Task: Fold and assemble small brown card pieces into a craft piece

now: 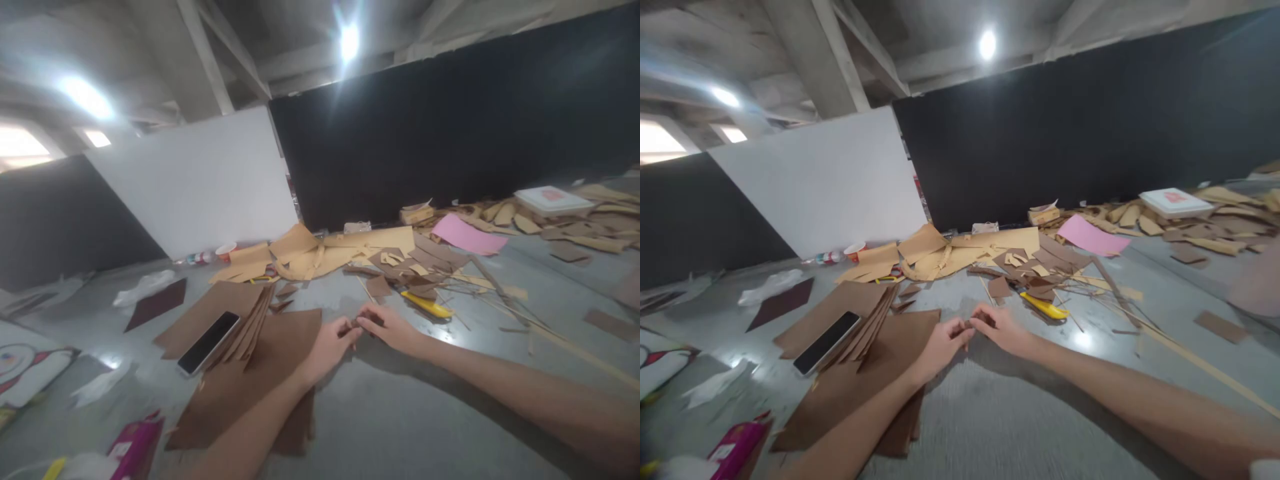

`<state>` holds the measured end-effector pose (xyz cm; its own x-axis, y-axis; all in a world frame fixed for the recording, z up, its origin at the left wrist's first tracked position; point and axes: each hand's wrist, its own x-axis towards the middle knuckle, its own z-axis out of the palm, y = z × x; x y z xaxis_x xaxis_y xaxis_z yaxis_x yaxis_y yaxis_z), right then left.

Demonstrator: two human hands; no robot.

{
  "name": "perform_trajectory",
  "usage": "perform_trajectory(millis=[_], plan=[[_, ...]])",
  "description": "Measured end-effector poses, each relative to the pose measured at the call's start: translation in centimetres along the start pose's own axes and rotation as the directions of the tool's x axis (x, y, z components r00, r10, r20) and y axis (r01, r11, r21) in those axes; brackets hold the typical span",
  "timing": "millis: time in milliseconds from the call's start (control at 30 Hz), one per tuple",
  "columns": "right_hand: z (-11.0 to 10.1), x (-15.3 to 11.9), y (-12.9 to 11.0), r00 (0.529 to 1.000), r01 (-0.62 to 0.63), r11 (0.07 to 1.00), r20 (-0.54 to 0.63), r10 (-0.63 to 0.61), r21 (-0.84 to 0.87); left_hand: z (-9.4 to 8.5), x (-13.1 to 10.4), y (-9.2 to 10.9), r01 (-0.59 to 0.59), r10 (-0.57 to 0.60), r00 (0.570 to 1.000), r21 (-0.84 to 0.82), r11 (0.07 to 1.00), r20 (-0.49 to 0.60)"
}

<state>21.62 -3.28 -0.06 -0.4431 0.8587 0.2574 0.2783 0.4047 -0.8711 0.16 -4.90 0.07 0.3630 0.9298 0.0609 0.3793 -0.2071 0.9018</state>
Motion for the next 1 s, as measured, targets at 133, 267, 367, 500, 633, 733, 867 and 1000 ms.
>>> perform_trajectory(millis=[133,267,367,500,633,733,867,1000], plan=[[0.4,0.0,0.2,0.999,-0.034,0.999,0.030,0.033,0.031,-0.4,-0.2,-0.1,0.071,-0.070,0.997,-0.012,0.997,0.039],[0.7,-0.5,0.4,0.997,-0.065,0.998,0.037,0.065,0.022,-0.5,-0.4,-0.4,0.136,-0.134,0.988,-0.035,0.990,0.073],[0.9,-0.8,0.5,0.997,-0.063,0.998,0.039,0.063,-0.003,-0.4,-0.6,-0.3,0.214,-0.207,0.975,-0.085,0.973,0.076],[1.4,-1.1,0.9,0.999,-0.041,0.999,0.001,0.041,-0.011,-0.1,-0.7,-0.2,0.261,-0.257,0.965,-0.109,0.959,0.049],[1.9,-1.2,1.3,0.999,-0.034,0.998,-0.026,0.035,0.057,0.0,-0.5,-0.5,0.283,-0.281,0.959,-0.103,0.953,0.035],[1.7,-1.1,1.0,0.998,-0.058,0.995,-0.023,0.060,0.079,0.0,-0.3,-0.6,0.269,-0.263,0.963,-0.115,0.956,0.067],[1.3,-0.6,0.2,0.992,-0.107,0.994,0.068,0.105,0.027,-0.2,-0.1,-0.3,0.261,-0.256,0.965,-0.111,0.959,0.053],[1.3,-0.4,0.6,0.997,-0.069,0.997,0.039,0.067,0.029,-0.3,-0.2,0.5,0.219,-0.215,0.975,-0.101,0.970,0.049]])
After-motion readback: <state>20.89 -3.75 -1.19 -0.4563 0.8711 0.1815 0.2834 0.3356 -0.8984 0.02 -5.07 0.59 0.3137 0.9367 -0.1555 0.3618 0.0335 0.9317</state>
